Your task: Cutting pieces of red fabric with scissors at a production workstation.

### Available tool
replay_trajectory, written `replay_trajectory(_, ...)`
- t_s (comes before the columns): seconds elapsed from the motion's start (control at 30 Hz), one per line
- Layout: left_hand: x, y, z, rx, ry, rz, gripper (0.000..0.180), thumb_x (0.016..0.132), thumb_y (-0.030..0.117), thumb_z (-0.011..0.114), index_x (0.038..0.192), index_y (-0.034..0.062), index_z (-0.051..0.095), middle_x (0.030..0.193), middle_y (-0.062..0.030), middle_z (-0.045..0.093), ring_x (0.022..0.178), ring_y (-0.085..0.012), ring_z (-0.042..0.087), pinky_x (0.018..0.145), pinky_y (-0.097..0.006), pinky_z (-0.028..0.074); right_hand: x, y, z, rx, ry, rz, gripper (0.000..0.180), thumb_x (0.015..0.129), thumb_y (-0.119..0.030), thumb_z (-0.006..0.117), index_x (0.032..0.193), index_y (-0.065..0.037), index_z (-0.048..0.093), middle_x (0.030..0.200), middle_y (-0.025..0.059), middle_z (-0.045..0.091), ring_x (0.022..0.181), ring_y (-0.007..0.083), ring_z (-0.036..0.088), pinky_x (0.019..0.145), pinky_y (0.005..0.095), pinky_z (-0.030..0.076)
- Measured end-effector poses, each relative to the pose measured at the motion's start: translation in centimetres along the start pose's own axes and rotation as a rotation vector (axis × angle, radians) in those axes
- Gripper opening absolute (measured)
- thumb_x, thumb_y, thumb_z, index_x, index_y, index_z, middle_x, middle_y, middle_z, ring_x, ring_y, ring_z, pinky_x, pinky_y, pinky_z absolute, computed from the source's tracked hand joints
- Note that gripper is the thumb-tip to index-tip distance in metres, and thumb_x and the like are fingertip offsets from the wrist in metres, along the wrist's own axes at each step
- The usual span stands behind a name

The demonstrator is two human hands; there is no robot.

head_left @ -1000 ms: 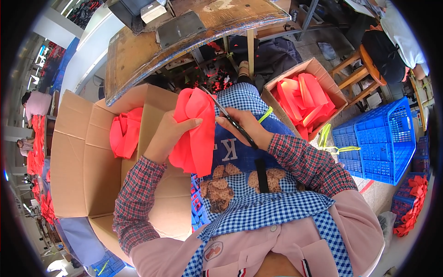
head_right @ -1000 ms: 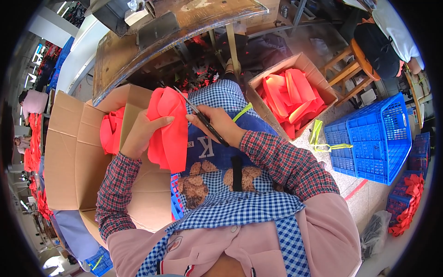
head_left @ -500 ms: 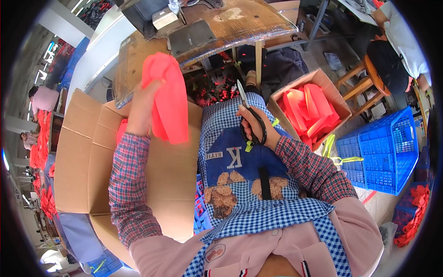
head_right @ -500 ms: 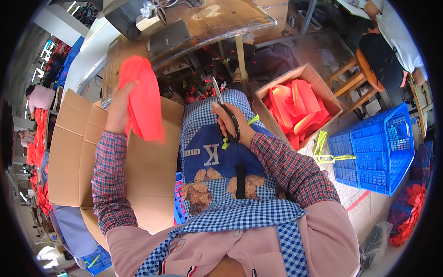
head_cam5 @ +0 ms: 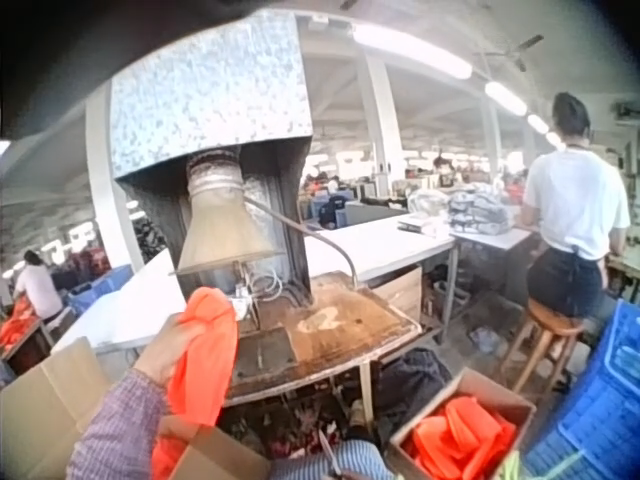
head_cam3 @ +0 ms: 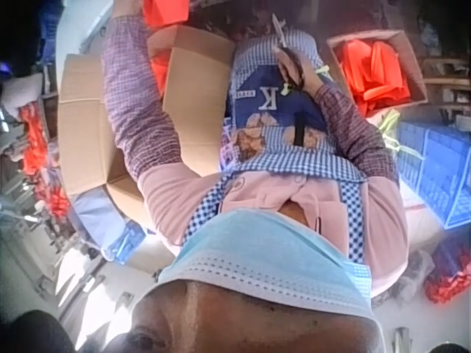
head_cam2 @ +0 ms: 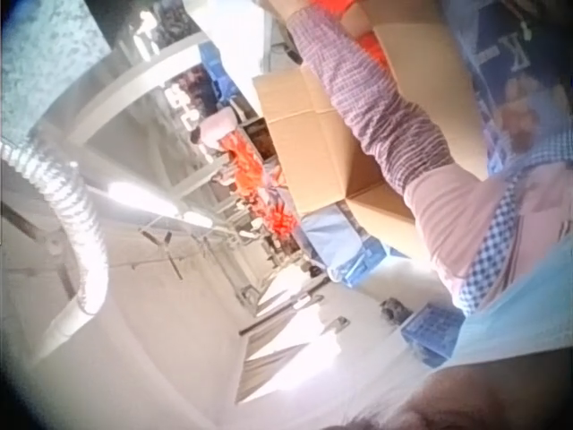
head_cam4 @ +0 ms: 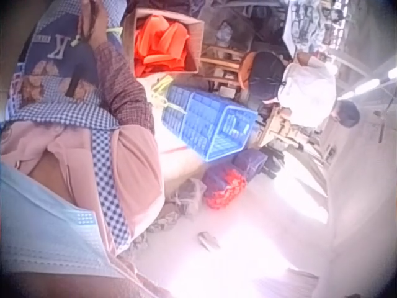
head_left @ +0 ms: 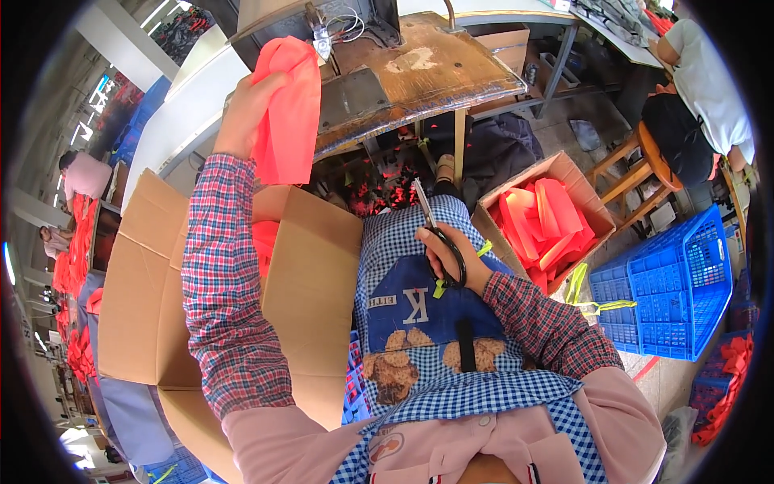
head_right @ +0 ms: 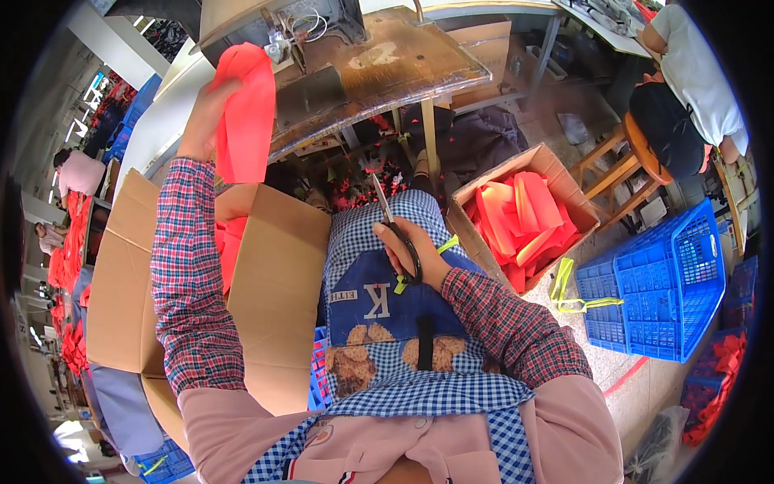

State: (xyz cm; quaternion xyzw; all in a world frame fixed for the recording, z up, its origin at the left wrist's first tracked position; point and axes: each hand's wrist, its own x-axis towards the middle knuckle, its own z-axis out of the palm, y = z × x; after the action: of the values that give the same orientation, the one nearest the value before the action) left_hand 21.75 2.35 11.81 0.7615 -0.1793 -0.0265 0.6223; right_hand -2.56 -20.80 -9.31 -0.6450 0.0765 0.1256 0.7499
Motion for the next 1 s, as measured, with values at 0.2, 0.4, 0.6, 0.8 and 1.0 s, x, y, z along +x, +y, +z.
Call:
replay_trajectory(0.2, -0.1, 0.7, 0.8, -0.002, 0.011, -0.022, 0.035, 0.082, 0.022, 0.066, 0.104, -0.0049, 0.065, 0.092, -0.0058, 0.067, 0.079, -0.0136, 0.064, 0.070, -0.028, 0.051, 0.0, -0.1, 0.0, 0.013, -0.002, 0.002, 0.033, 0.098, -0.037, 0.056, 0.097, -0.005, 0.056, 0.061, -0.0014, 0.048, 0.043, 0.0082, 0.047, 0.040, 0.0236, 0.039)
replay_trajectory(0.4, -0.5, 1.4, 0.2, 0.224, 0.032, 0.072, 0.037, 0.082, 0.022, 0.066, 0.106, -0.0050, 0.065, 0.091, -0.0075, 0.069, 0.079, -0.0149, 0.066, 0.070, -0.029, 0.052, 0.1, 0.2, 0.1, 0.000, -0.008, -0.013, 0.034, 0.097, -0.039, 0.058, 0.096, -0.005, 0.055, 0.060, -0.0015, 0.048, 0.042, 0.0085, 0.047, 0.039, 0.0239, 0.039)
replay_trajectory(0.6, -0.6, 1.7, 0.3, 0.336, 0.008, 0.093, 0.040, 0.081, 0.024, 0.067, 0.109, -0.0042, 0.066, 0.091, -0.0089, 0.070, 0.078, -0.0152, 0.066, 0.071, -0.029, 0.052, 0.2, 0.3, 0.0, -0.008, -0.009, -0.017, 0.034, 0.096, -0.039, 0.059, 0.095, -0.005, 0.054, 0.060, -0.0016, 0.048, 0.042, 0.0085, 0.047, 0.039, 0.0241, 0.040)
replay_trajectory(0.8, -0.3, 1.2, -0.1, 0.316, -0.026, 0.063, 0.041, 0.080, 0.026, 0.068, 0.109, -0.0031, 0.067, 0.092, -0.0086, 0.070, 0.080, -0.0160, 0.067, 0.073, -0.030, 0.052, 0.3, 0.5, 0.0, -0.012, -0.011, -0.021, 0.034, 0.096, -0.039, 0.060, 0.096, -0.005, 0.055, 0.060, -0.0016, 0.048, 0.042, 0.0086, 0.047, 0.039, 0.0242, 0.039)
replay_trajectory(1.0, -0.8, 1.2, -0.3, 0.373, -0.002, 0.054, 0.041, 0.080, 0.026, 0.067, 0.108, -0.0041, 0.067, 0.090, -0.0080, 0.070, 0.079, -0.0165, 0.067, 0.073, -0.030, 0.052, 0.0, 0.3, 0.3, -0.003, -0.022, -0.021, 0.032, 0.096, -0.037, 0.060, 0.098, -0.005, 0.054, 0.061, -0.0013, 0.049, 0.042, 0.0088, 0.047, 0.039, 0.0245, 0.039)
